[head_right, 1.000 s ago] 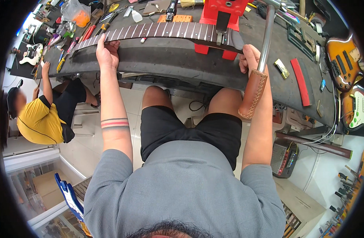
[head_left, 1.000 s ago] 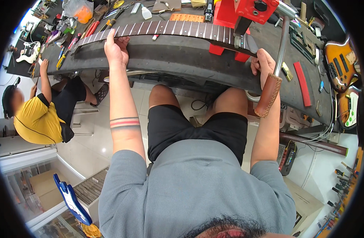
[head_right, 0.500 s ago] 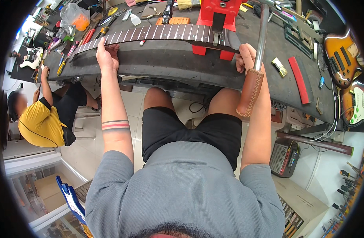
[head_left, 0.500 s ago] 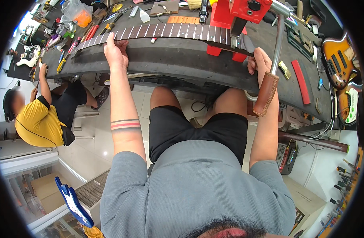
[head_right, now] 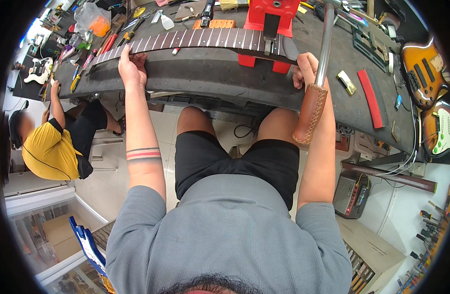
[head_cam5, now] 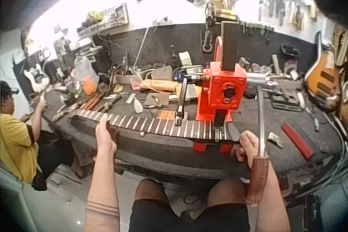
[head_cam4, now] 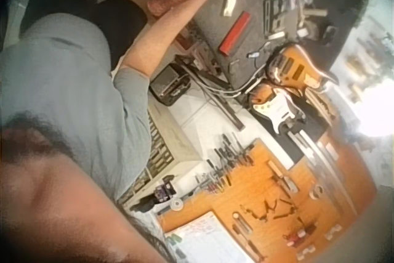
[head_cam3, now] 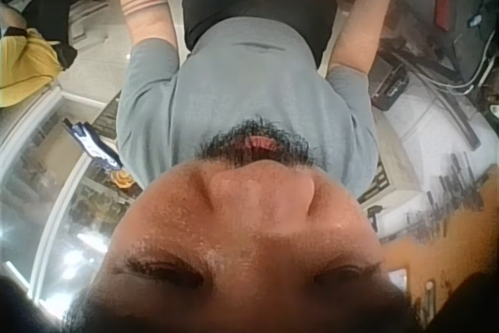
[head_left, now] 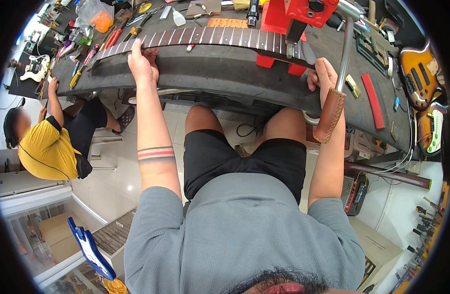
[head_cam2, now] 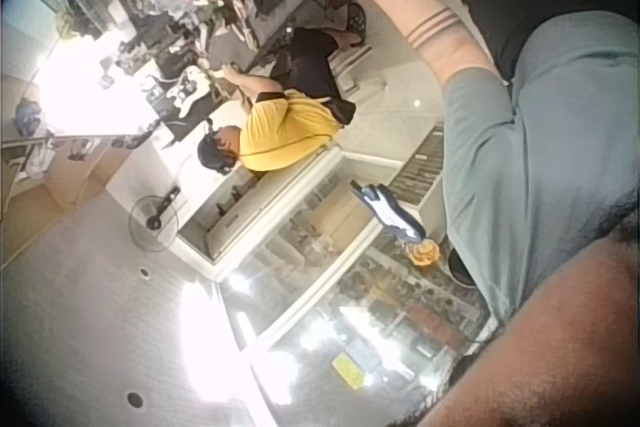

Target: The person applies liquid from a bottle into the slots of a guitar neck and uses a red press tool to insert metal frets into the slots. They move the neck across the workbench to align the slots one at a time under the press.

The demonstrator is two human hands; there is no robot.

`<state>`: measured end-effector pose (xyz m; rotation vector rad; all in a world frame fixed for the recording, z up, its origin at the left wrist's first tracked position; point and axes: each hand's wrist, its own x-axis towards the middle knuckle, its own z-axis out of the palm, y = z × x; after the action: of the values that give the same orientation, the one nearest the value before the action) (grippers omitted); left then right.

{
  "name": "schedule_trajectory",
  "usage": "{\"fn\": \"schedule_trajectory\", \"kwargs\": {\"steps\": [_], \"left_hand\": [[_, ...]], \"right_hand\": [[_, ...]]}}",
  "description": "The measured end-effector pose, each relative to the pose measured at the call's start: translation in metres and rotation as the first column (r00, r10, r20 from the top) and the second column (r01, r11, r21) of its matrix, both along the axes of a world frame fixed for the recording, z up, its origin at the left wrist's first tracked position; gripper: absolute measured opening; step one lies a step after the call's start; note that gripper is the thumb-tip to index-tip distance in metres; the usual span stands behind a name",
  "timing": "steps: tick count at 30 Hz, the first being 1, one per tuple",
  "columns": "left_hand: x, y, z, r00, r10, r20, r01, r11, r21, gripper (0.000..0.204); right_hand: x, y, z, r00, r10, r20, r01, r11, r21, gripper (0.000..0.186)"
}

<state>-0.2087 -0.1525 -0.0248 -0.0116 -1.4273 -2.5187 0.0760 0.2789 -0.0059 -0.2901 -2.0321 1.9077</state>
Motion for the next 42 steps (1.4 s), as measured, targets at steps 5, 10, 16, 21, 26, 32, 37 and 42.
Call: {"fn": "schedule_trajectory", "kwargs": {"steps": [5, 10, 16, 21, 26, 32, 37, 42], "left_hand": [[0.001, 0.002, 0.001, 1.000, -0.015, -0.005, 0.015, 0.999, 0.030, 0.024], [0.001, 0.001, 0.000, 1.000, -0.018, -0.023, 0.019, 0.999, 0.051, 0.021], [-0.001, -0.001, -0.003, 0.999, -0.020, -0.028, 0.021, 0.999, 0.034, 0.022], [0.000, -0.002, -0.003, 0.998, -0.046, -0.037, 0.048, 0.997, 0.054, 0.021], [0.000, -0.001, -0.002, 0.998, -0.044, -0.035, 0.046, 0.997, 0.055, 0.021], [0.001, -0.003, -0.002, 0.998, -0.053, -0.032, 0.055, 0.997, 0.052, 0.021], [0.001, -0.001, -0.002, 0.999, -0.039, -0.034, 0.041, 0.998, 0.054, 0.022], [-0.001, -0.004, -0.004, 0.998, -0.063, -0.032, 0.064, 0.997, 0.053, 0.020]], "right_hand": [[0.002, 0.000, 0.000, 1.000, 0.000, -0.012, 0.000, 1.000, -0.006, 0.041], [0.001, 0.004, -0.004, 1.000, 0.018, -0.007, -0.019, 0.999, -0.031, 0.040], [-0.001, 0.008, -0.009, 0.999, 0.040, -0.035, -0.038, 0.998, 0.054, 0.034], [-0.001, 0.006, -0.009, 0.999, 0.025, -0.035, -0.022, 0.997, 0.074, 0.034], [0.000, 0.006, -0.009, 0.998, 0.024, -0.053, -0.019, 0.996, 0.091, 0.035], [0.002, 0.001, -0.005, 0.999, 0.010, -0.047, -0.006, 0.996, 0.086, 0.034], [0.000, 0.004, -0.008, 0.998, 0.024, -0.051, -0.020, 0.997, 0.073, 0.033], [0.000, 0.004, -0.007, 0.999, 0.020, -0.049, -0.015, 0.996, 0.088, 0.033]]}}
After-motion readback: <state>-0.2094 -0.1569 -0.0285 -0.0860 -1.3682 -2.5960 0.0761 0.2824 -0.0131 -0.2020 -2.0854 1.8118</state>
